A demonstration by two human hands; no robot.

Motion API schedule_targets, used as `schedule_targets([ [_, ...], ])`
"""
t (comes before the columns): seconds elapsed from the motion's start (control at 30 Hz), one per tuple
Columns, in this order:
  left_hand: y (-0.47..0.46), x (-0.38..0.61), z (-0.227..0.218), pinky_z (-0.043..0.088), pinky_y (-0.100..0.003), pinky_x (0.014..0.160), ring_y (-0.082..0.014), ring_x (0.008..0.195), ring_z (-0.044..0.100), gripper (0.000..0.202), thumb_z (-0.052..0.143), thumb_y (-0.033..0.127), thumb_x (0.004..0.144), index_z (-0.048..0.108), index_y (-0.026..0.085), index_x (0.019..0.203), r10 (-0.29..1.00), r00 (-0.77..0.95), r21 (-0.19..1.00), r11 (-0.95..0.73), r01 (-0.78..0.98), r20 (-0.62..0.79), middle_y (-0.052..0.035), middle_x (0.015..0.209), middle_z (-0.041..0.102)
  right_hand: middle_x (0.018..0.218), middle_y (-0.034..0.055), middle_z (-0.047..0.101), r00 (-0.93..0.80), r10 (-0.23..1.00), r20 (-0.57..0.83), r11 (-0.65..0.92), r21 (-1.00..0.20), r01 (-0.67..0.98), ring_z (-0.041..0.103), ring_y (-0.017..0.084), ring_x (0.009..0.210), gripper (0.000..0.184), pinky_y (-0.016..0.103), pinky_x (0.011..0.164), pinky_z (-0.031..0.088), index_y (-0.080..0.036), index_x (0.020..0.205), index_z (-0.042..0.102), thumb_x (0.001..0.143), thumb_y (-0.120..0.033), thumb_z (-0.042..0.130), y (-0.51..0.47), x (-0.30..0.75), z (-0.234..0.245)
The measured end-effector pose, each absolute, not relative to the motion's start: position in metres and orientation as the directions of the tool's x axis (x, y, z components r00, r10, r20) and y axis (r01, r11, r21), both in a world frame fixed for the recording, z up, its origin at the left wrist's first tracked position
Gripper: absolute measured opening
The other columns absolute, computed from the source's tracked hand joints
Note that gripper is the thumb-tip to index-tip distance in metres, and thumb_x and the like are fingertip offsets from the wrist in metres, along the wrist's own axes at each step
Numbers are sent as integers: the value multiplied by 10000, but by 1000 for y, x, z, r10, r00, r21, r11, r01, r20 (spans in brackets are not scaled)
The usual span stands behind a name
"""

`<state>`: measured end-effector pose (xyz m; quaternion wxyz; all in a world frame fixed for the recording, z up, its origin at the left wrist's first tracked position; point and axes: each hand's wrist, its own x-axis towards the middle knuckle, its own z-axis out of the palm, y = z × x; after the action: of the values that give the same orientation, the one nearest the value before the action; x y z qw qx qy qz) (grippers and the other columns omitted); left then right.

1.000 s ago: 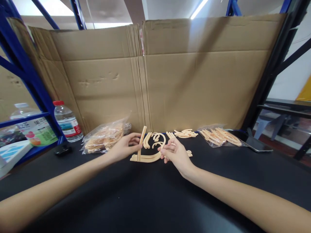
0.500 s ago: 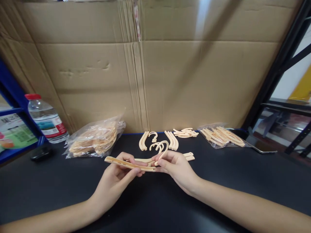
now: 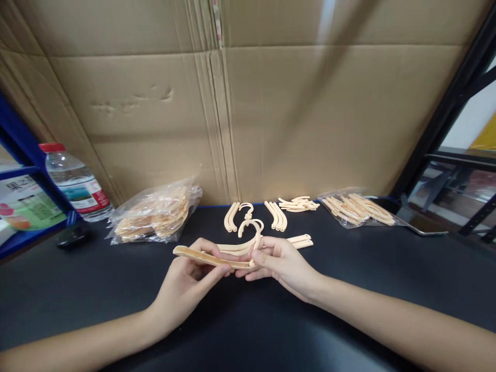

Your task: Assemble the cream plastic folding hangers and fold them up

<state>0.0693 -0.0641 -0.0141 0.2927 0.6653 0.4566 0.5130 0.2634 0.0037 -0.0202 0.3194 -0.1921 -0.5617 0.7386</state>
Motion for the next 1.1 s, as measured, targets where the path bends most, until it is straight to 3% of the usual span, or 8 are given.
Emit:
schedule_targets([
  [0.2,-67,70,-13,571,-257,686,-184,819,700,61,638,242,844,587,212,830,880,102,816,-469,337,463,-19,860,714,876,80,700,-718,693,65,-164,-956,-245,702,205,819,254,297,743,541,-146,835,620,789,-376,716,2,265,-19],
  [0.37,-67,70,-14,569,-252,663,-168,759,690,46,644,236,841,606,212,850,871,78,801,-479,359,486,-12,818,690,899,75,700,-733,677,65,-195,-944,-264,704,199,813,229,285,732,540,-152,840,615,805,-360,704,2,266,-17],
  [0.5,-68,70,-14,571,-281,725,-194,853,688,23,639,239,848,644,217,853,857,102,772,-501,392,504,-25,864,697,879,71,704,-724,687,60,-177,-953,-246,707,200,804,257,287,730,542,-155,826,607,790,-385,715,2,265,-18],
  [0.8,-68,70,-14,554,-293,801,-179,861,695,59,651,229,850,651,253,903,838,147,715,-529,457,526,5,857,727,796,58,708,-673,738,50,-126,-970,-210,712,202,759,311,296,702,563,-157,785,585,752,-428,735,1,263,-21],
  [1.1,-69,71,-13,564,-290,787,-199,911,674,88,630,235,858,700,245,909,850,166,738,-518,434,499,-28,913,715,699,32,688,-624,775,99,-48,-976,-215,708,199,685,331,320,675,577,-157,766,571,738,-440,740,-3,260,-21],
])
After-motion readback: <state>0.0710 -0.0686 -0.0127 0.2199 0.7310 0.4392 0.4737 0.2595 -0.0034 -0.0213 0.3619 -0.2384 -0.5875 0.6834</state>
